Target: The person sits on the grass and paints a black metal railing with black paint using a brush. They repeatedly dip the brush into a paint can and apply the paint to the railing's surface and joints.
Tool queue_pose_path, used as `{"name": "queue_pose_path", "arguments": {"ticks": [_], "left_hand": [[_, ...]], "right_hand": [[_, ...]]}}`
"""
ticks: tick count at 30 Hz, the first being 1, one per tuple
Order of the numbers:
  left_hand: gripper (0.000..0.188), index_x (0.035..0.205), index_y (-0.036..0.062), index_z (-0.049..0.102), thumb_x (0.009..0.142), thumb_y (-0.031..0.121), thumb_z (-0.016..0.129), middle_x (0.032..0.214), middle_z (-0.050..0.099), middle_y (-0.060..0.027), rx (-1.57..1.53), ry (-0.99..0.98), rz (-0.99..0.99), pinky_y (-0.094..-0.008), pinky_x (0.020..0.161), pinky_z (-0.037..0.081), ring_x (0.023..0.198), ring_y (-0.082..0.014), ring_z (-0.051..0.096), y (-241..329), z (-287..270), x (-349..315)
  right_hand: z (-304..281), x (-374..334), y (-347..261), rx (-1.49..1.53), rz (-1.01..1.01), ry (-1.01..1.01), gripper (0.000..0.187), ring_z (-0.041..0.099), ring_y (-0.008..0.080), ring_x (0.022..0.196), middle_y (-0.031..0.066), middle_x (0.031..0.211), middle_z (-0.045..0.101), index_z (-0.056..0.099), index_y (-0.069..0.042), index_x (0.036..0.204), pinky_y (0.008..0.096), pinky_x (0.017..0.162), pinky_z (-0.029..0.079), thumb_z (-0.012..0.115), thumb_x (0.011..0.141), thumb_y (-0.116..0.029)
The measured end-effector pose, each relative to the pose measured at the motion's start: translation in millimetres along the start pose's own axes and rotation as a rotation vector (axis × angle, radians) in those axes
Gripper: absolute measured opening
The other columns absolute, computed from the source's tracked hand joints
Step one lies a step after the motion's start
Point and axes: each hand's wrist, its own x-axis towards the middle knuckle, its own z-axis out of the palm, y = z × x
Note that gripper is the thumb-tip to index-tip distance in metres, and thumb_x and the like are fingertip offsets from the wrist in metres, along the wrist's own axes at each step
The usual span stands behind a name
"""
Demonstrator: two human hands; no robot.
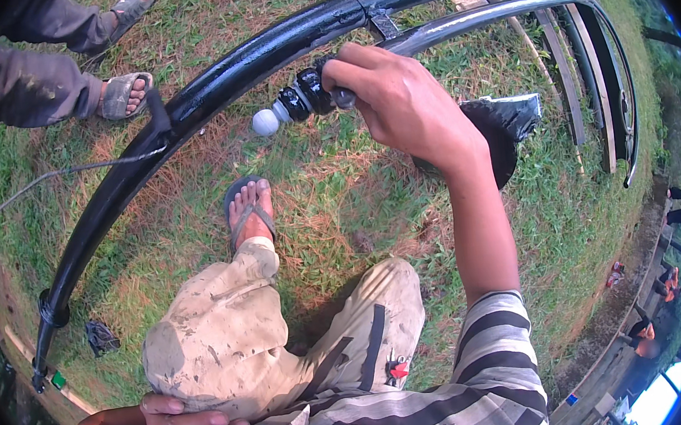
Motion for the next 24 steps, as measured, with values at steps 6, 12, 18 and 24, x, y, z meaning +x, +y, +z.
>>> {"name": "queue_pose_path", "arguments": {"ticks": [6, 12, 18, 24], "left_hand": [[0.039, 0.127, 0.0319, 0.078, 0.089, 0.027, 0.072, 0.126, 0.07, 0.0132, -0.009, 0.011, -0.01, -0.0291, 0.105, 0.033, 0.12, 0.0081, 0.056, 5, 2, 3], [0.039, 0.127, 0.0318, 0.078, 0.089, 0.027, 0.072, 0.126, 0.07, 0.0137, -0.013, 0.024, -0.006, -0.0289, 0.106, 0.033, 0.12, 0.0082, 0.057, 8, 1, -1], [0.039, 0.127, 0.0318, 0.078, 0.089, 0.027, 0.072, 0.126, 0.07, 0.0142, -0.034, 0.028, 0.023, -0.0288, 0.106, 0.033, 0.12, 0.0083, 0.057, 8, 1, 2], [0.038, 0.127, 0.0318, 0.078, 0.089, 0.027, 0.072, 0.127, 0.07, 0.0146, -0.04, 0.026, 0.032, -0.0287, 0.106, 0.033, 0.119, 0.0084, 0.057, 0, 2, -9]], "right_hand": [[39, -47, -27, 0.019, -0.011, 0.279, 0.043, 0.071, 0.034, 0.097, 0.0128, 0.116, 0.07, 0.07, -0.007, 0.113, 0.042, 0.08, 0.06, 0.072, 0.071, 0.003], [128, -103, -76, 0.165, 0.199, 0.395, 0.032, 0.076, 0.0343, 0.088, 0.0211, 0.108, 0.074, 0.073, 0.001, 0.114, 0.0381, 0.077, 0.062, 0.074, 0.083, 0.008], [129, -74, -63, 0.536, 0.447, 0.84, 0.014, 0.078, 0.0228, 0.085, 0.0169, 0.102, 0.074, 0.067, 0.007, 0.111, 0.0317, 0.074, 0.062, 0.069, 0.1, -0.001], [62, -88, -37, 0.239, 0.46, 1.028, 0.019, 0.076, 0.0219, 0.088, 0.0189, 0.105, 0.075, 0.062, 0.008, 0.116, 0.0296, 0.078, 0.061, 0.062, 0.107, -0.009]]}}
